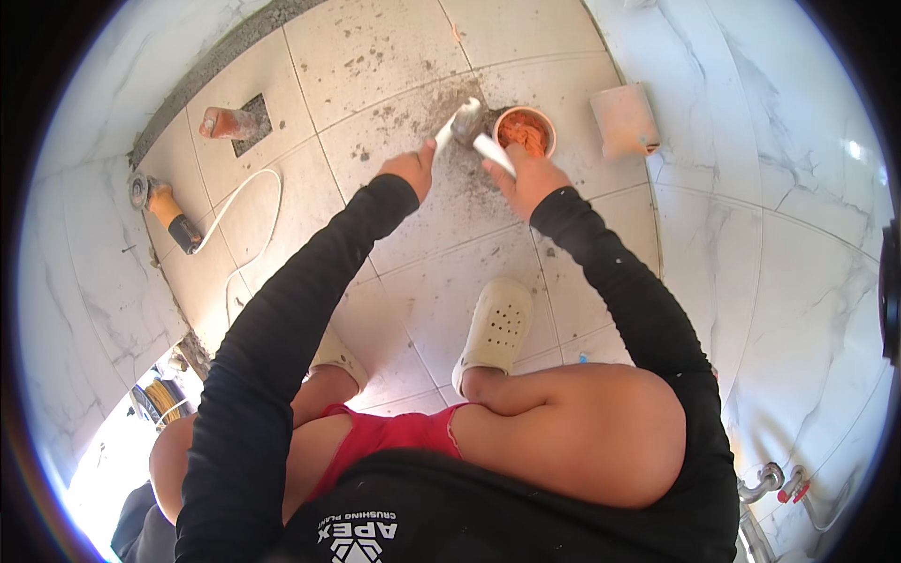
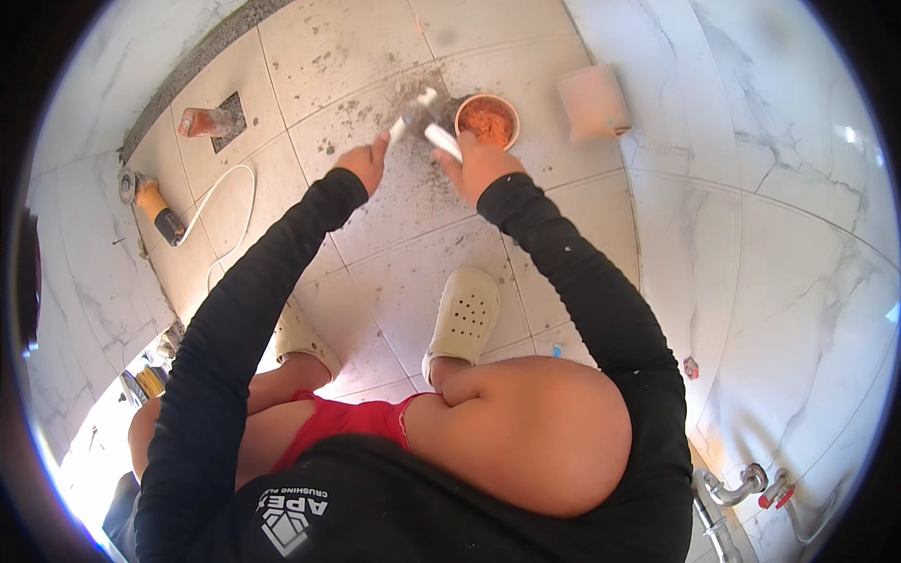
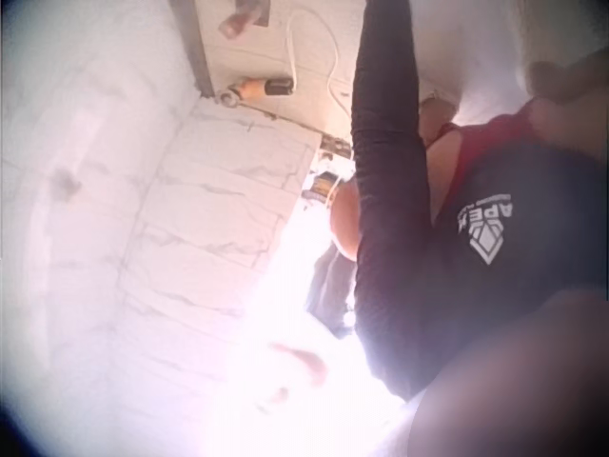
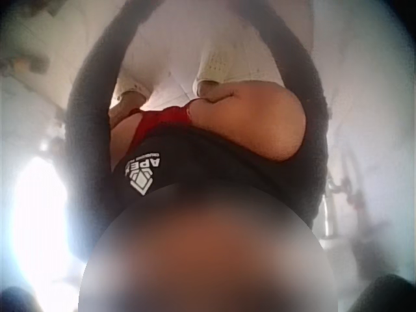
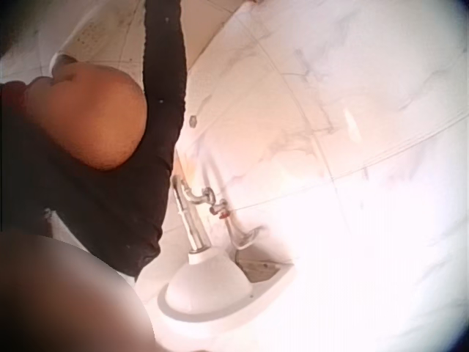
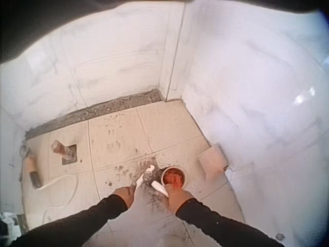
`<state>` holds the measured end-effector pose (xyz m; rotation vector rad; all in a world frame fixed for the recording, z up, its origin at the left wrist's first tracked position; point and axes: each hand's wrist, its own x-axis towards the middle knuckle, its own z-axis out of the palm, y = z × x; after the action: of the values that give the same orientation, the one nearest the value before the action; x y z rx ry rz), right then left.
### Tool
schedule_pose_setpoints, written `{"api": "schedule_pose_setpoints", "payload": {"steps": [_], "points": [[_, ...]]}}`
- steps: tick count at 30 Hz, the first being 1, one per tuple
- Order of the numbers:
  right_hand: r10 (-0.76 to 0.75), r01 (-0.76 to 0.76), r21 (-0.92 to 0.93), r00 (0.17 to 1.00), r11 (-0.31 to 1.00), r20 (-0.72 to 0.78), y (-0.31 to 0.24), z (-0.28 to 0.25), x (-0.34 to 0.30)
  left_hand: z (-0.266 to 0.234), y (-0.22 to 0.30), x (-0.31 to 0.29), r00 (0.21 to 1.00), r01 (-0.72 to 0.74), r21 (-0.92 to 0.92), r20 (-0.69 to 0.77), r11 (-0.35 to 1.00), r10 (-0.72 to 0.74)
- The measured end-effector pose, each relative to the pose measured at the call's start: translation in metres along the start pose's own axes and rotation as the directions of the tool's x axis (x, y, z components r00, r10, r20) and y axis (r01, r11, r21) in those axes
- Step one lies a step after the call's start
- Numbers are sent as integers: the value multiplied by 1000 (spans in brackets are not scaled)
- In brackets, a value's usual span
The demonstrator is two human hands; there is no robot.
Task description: The person uses a hammer to repeatedly strike a white pipe placed inside a small container on the tiled floor. The person adjusts the pipe and container between strikes and briefly reaches toward a wall-mounted electrical box before resuming hammering.
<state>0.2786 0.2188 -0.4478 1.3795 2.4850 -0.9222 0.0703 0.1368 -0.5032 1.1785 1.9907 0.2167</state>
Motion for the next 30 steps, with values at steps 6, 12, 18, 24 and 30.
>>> {"api": "schedule_pose_setpoints", "payload": {"steps": [6,12,18,24,30], "points": [[-162,239,171,913,956,-375,-21,-65,-12,8,-1,-4,999,-36,19,39,999,35],[-64,68,-1,934,998,-351,-22,-34,12,14,0,0,992,-123,99,26,987,121],[-85,100,44,963,994,-255,-3,-35,24,21,2,0,995,-89,102,63,991,83],[-74,125,117,927,985,-367,-6,-44,16,20,-1,-3,995,-86,65,62,994,82],[-8,28,74,967,997,-255,6,-17,18,16,11,-6,996,-61,62,70,996,57]]}}
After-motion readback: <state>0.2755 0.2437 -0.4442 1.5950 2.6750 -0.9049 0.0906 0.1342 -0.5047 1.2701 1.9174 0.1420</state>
